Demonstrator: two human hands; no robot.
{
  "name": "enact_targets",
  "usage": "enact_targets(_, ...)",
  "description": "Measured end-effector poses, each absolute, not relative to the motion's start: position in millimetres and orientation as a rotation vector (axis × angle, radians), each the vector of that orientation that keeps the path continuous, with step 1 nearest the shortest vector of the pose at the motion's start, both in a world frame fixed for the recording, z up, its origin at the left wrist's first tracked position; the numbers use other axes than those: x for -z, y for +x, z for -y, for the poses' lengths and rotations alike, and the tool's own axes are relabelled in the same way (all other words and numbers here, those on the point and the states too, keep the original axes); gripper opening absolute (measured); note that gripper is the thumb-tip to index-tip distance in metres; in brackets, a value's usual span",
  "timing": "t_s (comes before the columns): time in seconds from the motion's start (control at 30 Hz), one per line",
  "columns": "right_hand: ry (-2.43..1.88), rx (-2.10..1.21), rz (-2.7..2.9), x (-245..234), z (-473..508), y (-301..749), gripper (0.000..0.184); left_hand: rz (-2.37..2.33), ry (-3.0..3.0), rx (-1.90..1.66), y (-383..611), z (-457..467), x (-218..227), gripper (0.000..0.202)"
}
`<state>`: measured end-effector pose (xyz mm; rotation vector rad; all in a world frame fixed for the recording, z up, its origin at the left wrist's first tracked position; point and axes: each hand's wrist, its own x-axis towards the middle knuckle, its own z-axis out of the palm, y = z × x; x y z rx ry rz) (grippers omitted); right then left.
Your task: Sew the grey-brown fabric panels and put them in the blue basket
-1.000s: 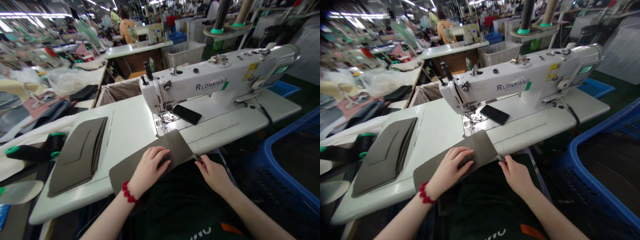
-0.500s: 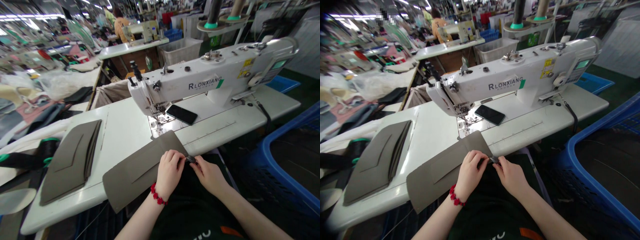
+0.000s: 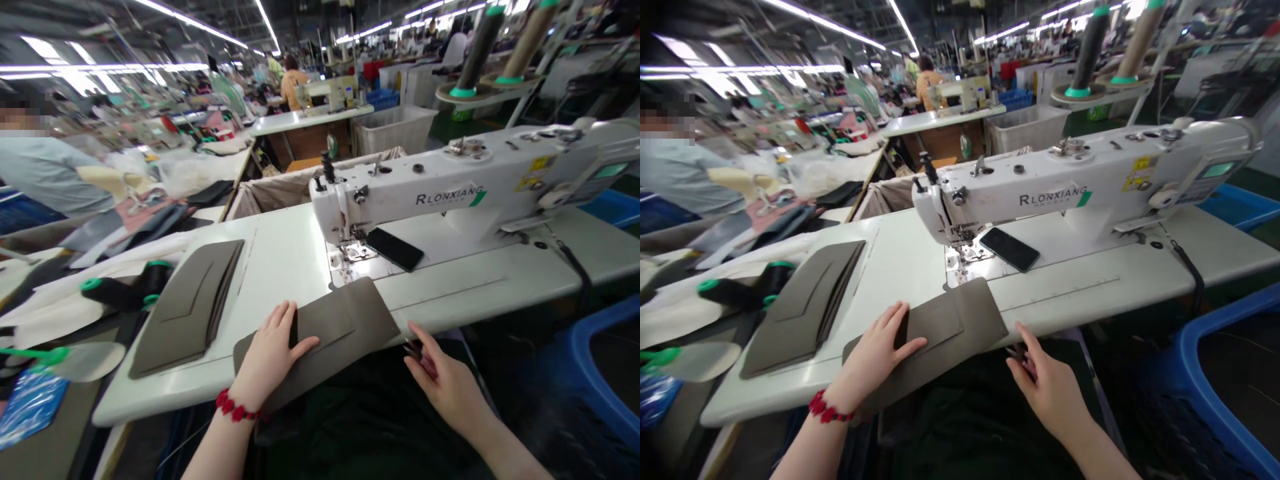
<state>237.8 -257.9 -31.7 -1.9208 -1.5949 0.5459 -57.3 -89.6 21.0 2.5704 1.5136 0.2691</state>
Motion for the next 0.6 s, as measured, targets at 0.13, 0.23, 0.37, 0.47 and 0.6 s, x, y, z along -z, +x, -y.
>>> enact_targets(0.13,-1.904,-0.560,1.740,35.7,243.0,213.3,0.065,-1.647,2.502,-0.178,-63.1,94.0,-29.4,0.069)
enact_targets(0.23,-1.925,-0.493,1.773,36.1,236.9,215.4,0.062,-1.440,2.332,-0.192,-63.4,98.7,-42.2,0.036)
enact_targets(0.37,-1.985,-0.421,1.708,36.5,244.6,247.2,0.059,-1.324,2.086,-0.453,-99.6,80.2,-72.5,0.029)
enact_targets(0.47,-2.087,-0.418,1.594,41.4,256.2,277.0,0.058,-1.590,1.956,-0.700,-152.4,35.3,-102.2,0.045)
enact_targets(0.6,-2.134,-0.499,1.527,53.7,271.4,306.8,0.058,-1.927,1.746,-0.586,-216.5,-32.9,-122.0,0.063)
